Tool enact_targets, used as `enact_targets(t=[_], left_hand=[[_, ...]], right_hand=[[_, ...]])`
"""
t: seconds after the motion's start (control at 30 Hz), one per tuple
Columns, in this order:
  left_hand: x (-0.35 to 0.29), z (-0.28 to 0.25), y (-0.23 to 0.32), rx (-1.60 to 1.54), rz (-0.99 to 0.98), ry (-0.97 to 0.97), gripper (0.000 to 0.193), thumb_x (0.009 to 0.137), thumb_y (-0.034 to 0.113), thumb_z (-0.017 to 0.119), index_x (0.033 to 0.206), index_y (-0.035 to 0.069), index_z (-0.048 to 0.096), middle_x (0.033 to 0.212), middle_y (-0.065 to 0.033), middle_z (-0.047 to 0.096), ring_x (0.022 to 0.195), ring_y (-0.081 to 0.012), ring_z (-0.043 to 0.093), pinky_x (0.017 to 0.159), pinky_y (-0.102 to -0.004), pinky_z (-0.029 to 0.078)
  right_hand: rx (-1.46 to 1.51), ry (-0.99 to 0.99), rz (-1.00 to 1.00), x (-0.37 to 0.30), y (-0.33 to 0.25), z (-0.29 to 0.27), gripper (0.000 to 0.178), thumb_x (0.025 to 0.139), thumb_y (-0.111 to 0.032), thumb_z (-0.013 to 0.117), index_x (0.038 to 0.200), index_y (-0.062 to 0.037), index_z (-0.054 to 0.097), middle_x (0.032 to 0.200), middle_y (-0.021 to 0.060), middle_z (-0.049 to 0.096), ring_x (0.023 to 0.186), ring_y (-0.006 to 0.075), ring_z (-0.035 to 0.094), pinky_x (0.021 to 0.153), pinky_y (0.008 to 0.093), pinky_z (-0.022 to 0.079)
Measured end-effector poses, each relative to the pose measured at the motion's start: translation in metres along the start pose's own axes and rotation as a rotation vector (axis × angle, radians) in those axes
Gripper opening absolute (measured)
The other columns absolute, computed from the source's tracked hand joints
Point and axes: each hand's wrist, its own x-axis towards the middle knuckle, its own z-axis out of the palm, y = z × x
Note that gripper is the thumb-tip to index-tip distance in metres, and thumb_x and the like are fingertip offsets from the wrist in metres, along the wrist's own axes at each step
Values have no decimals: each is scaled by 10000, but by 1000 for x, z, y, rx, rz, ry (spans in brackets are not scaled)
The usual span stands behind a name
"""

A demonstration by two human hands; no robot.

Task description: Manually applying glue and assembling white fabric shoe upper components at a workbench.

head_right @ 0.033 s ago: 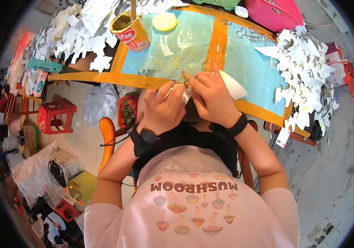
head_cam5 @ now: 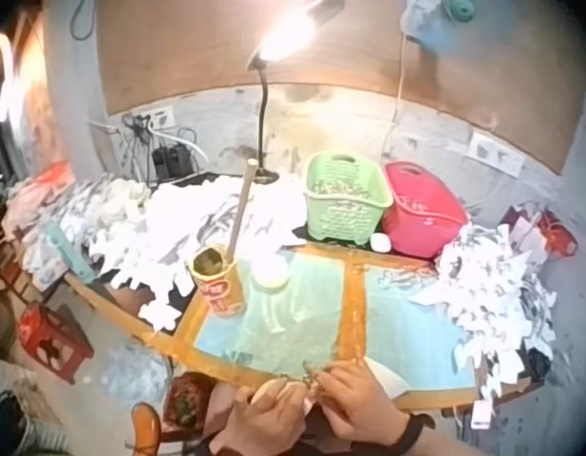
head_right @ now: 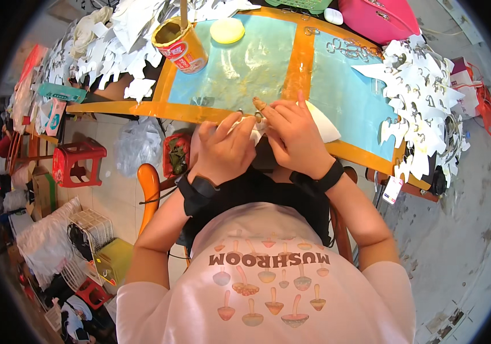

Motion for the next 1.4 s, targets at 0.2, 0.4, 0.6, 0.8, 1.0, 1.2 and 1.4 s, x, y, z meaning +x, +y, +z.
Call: enact_targets(t=[0.2, 0.4, 0.6, 0.8, 1.0, 1.2, 1.4], left_hand=[[-3, -8, -9, -442, -330, -100, 424, 818, 88, 648, 1215, 35, 510, 1175, -34, 687, 1244, -228, 524, 987, -415, 290], [-12, 2, 10, -638, -397, 244, 456, 832, 27, 601, 1239, 33, 396, 1180, -88, 699, 1300, -288, 469, 1034, -446, 258], [-13, 5, 9, -431, -271, 62, 455, 820, 44, 609, 1229, 40, 410, 1164, -68, 710, 1286, -286, 489, 1041, -471, 241], [-7, 5, 4, -285, -239, 49, 398, 814, 130, 636, 1186, 63, 508, 1081, 4, 706, 1213, -236, 539, 1003, -492, 267], [4, -8, 0, -154, -182, -35, 426, 815, 175, 702, 1199, 78, 545, 998, 44, 723, 1162, -210, 562, 998, -470, 286], [15, -8, -9, -217, -180, -56, 332, 779, 225, 795, 1073, 141, 666, 896, 31, 712, 1043, -227, 601, 973, -460, 304], [22, -7, -16, -241, -136, -73, 178, 801, 197, 766, 969, 171, 713, 828, 21, 685, 1023, -232, 606, 959, -472, 320]], right_hand=[[-124, 11, -63, -16, -1, 5, 342, 793, -65, 659, 1132, -102, 686, 995, 76, 615, 1133, 294, 581, 1146, 644, 228], [-157, 6, -48, -17, -6, 5, 320, 790, -68, 661, 1107, -104, 689, 999, 58, 612, 1160, 284, 563, 1151, 649, 216], [-147, -16, -26, -16, -8, 5, 305, 802, -74, 662, 1106, -69, 644, 1050, 96, 611, 1174, 298, 557, 1158, 643, 209], [19, 67, 39, -19, -5, 6, 352, 812, -20, 652, 1152, -18, 560, 1094, 119, 622, 1139, 317, 587, 1167, 622, 216], [-1, 99, 27, -13, 2, 5, 261, 809, -30, 682, 1058, -56, 606, 1019, 83, 639, 1090, 292, 600, 1159, 611, 252], [-103, 107, -33, -3, 10, 9, 126, 818, -88, 719, 925, -81, 651, 932, 56, 625, 1038, 263, 607, 1151, 599, 279], [-50, 119, 34, 0, 13, 13, 117, 831, -93, 713, 934, -87, 658, 926, 50, 627, 1037, 251, 611, 1152, 600, 274]])
